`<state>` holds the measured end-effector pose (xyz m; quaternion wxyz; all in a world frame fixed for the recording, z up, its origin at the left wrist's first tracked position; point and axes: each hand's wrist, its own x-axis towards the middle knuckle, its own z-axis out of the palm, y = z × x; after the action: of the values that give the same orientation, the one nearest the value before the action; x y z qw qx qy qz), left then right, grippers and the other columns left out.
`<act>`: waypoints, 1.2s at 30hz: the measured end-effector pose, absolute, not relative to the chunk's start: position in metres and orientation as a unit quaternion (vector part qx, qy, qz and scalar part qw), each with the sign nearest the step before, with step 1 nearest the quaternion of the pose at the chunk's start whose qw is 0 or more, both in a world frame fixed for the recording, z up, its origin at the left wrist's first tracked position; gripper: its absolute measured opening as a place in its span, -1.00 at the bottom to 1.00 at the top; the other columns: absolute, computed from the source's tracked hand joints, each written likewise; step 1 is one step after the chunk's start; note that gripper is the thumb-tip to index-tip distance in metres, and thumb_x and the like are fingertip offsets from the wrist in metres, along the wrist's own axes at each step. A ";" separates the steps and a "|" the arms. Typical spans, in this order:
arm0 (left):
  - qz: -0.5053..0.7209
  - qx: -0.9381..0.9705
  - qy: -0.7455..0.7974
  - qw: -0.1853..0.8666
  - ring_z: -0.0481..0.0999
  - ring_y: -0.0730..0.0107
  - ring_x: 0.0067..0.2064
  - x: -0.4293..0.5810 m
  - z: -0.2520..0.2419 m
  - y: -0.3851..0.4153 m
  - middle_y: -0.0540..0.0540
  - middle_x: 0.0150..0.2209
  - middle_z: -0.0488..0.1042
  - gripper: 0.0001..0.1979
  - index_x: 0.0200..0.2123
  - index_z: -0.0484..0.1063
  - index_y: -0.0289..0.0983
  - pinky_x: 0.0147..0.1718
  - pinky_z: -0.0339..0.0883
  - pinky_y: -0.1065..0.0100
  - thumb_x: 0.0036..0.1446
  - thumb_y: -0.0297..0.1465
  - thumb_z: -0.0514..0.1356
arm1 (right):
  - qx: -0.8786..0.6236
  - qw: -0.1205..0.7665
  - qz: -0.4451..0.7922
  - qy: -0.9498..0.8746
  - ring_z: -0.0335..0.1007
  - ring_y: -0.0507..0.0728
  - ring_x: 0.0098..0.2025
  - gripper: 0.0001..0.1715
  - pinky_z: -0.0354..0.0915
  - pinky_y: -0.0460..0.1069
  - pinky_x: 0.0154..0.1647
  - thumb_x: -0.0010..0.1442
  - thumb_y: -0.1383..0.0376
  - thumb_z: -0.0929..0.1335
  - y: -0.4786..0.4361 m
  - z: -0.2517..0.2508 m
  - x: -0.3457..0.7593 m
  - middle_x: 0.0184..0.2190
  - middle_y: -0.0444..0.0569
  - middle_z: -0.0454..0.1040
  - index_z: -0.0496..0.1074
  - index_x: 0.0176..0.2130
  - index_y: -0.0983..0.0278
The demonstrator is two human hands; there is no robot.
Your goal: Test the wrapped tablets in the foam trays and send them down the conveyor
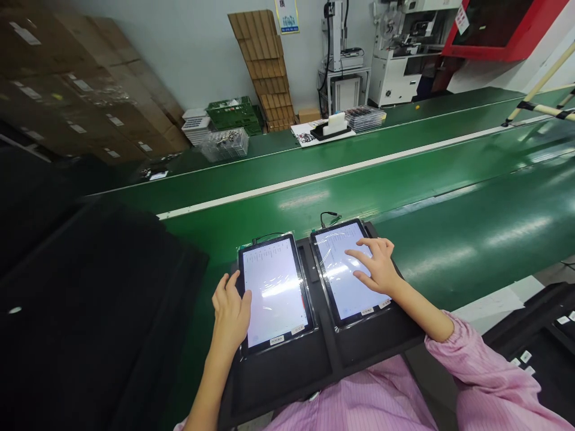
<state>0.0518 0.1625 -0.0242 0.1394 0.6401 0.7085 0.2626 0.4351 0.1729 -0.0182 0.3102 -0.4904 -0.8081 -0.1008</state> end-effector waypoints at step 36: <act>0.293 0.754 0.588 0.029 0.17 -0.02 0.30 0.047 -0.034 0.155 -0.38 0.29 0.26 -0.31 0.42 -0.20 -0.31 0.29 -0.05 -0.19 0.40 -0.06 -0.13 | -0.525 0.384 -0.097 -0.753 0.27 0.30 -0.04 -0.62 0.07 0.19 -0.01 0.34 0.12 0.18 0.176 -0.020 0.437 -0.08 0.07 0.38 0.43 0.01 0.15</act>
<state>0.0470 0.1553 -0.0339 0.0285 0.7537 0.5876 0.2928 0.4366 0.1757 -0.0197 0.3840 -0.5253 -0.7531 -0.0974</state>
